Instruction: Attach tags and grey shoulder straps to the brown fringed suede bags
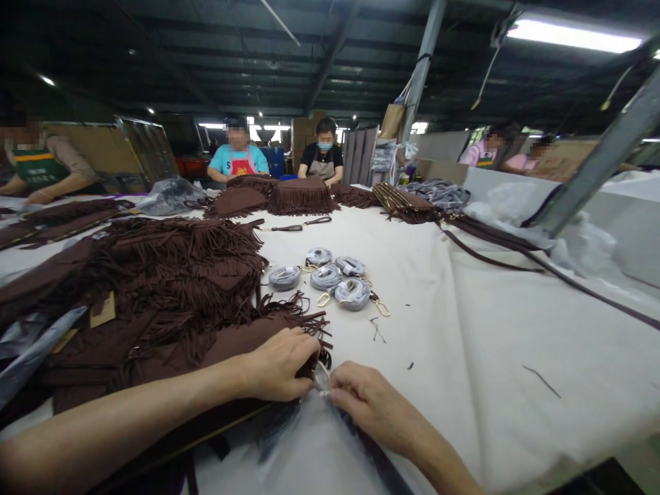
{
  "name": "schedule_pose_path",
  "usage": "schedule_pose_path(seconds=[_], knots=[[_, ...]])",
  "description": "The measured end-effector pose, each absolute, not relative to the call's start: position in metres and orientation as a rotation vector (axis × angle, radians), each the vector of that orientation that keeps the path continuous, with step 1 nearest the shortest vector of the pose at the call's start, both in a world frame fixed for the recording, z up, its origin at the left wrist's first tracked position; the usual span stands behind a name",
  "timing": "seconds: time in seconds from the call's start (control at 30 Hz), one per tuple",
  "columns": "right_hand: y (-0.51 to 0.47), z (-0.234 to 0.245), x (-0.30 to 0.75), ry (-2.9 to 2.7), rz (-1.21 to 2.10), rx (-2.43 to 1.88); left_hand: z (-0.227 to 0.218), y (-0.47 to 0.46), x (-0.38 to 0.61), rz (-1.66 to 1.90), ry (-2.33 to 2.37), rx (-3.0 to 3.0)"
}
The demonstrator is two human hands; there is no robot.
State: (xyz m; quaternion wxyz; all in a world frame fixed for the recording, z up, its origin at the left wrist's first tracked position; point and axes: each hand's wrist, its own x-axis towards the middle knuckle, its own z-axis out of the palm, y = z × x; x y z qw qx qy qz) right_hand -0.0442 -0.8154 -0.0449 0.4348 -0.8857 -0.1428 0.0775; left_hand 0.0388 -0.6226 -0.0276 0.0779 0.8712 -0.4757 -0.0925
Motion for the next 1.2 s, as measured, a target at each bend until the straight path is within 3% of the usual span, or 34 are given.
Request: schedule_pose_path(seconds=[0.27,0.53,0.67,0.93,1.07,1.2], knots=[[-0.764,-0.065,-0.072,-0.535,0.116,-1.975,-0.024,-0.579,0.027,-0.234,-1.381,2.654],[-0.715,-0.103,-0.088,-0.890,-0.005,-2.186,-0.027,-0.558,0.013,-0.328,-1.299,2.650],[-0.712,-0.112,-0.093,-0.959,-0.133,-2.311,-0.026,-0.560,0.000,-0.190,-1.213,2.633],[-0.730,-0.083,-0.091,-0.757,-0.007,-1.951,-0.034,-0.555,-0.013,-0.274,-1.148,2.729],[-0.752,-0.072,-0.070,-0.361,-0.103,-2.064,-0.047,-0.554,-0.009,-0.201,-1.123,2.742],[-0.749,-0.082,-0.056,-0.512,-0.153,-2.160,-0.056,-0.551,-0.011,-0.118,-1.076,2.711]])
